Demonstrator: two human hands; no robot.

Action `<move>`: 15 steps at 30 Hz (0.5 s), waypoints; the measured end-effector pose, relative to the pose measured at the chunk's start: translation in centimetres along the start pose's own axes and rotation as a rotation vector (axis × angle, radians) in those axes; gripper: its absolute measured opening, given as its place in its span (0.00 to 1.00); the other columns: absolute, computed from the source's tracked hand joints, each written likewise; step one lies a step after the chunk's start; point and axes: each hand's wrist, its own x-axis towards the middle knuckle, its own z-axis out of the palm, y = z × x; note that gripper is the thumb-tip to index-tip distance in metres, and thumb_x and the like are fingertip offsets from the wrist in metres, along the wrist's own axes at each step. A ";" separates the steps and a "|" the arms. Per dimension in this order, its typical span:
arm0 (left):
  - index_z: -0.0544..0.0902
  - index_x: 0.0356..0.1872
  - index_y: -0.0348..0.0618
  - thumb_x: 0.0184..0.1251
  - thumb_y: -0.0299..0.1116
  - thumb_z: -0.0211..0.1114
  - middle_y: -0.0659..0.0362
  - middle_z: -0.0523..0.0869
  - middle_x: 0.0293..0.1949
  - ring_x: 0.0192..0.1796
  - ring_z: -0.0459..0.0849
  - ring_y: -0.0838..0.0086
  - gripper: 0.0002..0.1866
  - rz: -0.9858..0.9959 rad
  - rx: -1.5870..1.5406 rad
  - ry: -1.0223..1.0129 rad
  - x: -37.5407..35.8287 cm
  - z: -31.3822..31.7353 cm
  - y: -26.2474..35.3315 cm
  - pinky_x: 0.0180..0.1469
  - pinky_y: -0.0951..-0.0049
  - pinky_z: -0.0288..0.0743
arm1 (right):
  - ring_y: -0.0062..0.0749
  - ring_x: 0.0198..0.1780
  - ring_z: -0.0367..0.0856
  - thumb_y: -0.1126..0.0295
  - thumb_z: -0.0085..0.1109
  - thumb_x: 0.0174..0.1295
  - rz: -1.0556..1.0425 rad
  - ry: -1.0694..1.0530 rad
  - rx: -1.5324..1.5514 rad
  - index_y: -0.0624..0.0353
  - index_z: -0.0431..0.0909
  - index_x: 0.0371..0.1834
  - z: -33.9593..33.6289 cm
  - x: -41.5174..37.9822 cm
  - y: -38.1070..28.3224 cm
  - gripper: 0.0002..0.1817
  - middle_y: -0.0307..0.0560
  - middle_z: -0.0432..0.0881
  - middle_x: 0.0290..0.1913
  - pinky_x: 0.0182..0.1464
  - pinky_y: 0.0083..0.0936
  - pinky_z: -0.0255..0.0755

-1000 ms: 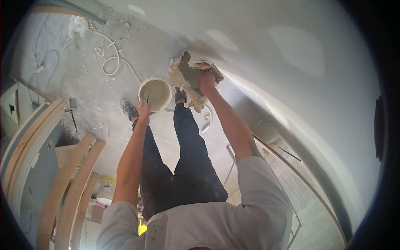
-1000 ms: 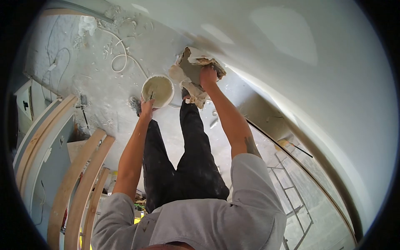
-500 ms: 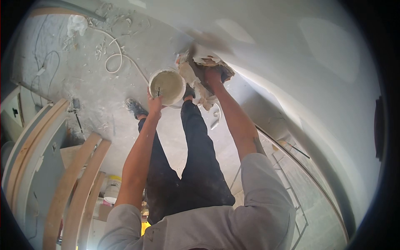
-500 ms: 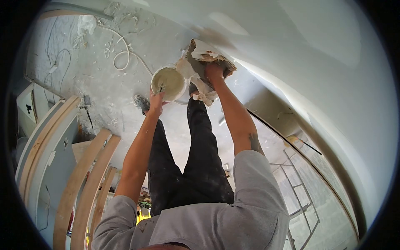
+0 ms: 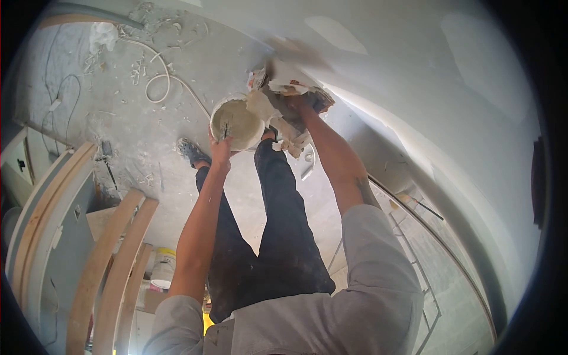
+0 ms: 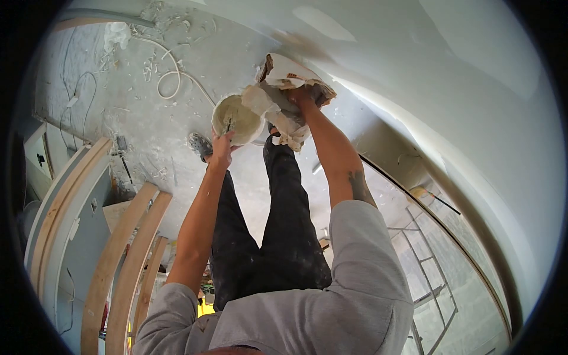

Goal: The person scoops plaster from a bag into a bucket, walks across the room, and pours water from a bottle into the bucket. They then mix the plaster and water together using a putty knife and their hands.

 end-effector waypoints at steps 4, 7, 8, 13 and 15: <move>0.54 0.76 0.55 0.63 0.22 0.58 0.49 0.71 0.67 0.63 0.79 0.54 0.40 0.020 0.032 0.019 -0.8 -0.1 0.7 0.50 0.49 0.87 | 0.51 0.61 0.78 0.63 0.51 0.66 -0.286 0.251 -0.004 0.59 0.75 0.62 5.8 4.3 6.7 0.23 0.60 0.78 0.62 0.60 0.41 0.74; 0.55 0.75 0.53 0.62 0.21 0.59 0.48 0.71 0.67 0.63 0.79 0.54 0.39 0.027 0.021 0.010 -1.1 -0.9 0.5 0.49 0.49 0.87 | 0.48 0.60 0.80 0.68 0.52 0.64 -0.161 0.315 0.011 0.58 0.71 0.66 -2.0 -1.2 -2.6 0.25 0.52 0.73 0.70 0.64 0.36 0.72; 0.55 0.75 0.53 0.62 0.21 0.59 0.48 0.71 0.67 0.63 0.79 0.54 0.39 0.030 0.024 0.012 -1.0 -1.2 0.4 0.49 0.49 0.87 | 0.48 0.60 0.80 0.68 0.52 0.64 -0.166 0.323 0.035 0.58 0.71 0.66 -2.1 -1.0 -2.8 0.25 0.52 0.73 0.70 0.63 0.36 0.72; 0.58 0.72 0.51 0.62 0.22 0.59 0.49 0.73 0.65 0.61 0.80 0.54 0.36 0.043 0.018 0.058 -0.8 -1.8 -0.8 0.49 0.48 0.87 | 0.47 0.60 0.80 0.66 0.51 0.66 -0.185 0.304 0.224 0.58 0.71 0.66 -2.9 -0.1 -0.2 0.25 0.52 0.74 0.68 0.62 0.36 0.73; 0.59 0.72 0.50 0.62 0.22 0.59 0.49 0.74 0.64 0.61 0.80 0.54 0.36 0.038 0.013 0.062 -0.6 -1.8 -0.9 0.49 0.47 0.87 | 0.46 0.59 0.80 0.65 0.51 0.66 -0.188 0.286 0.299 0.58 0.71 0.66 -3.3 -0.1 0.6 0.24 0.52 0.75 0.67 0.62 0.36 0.73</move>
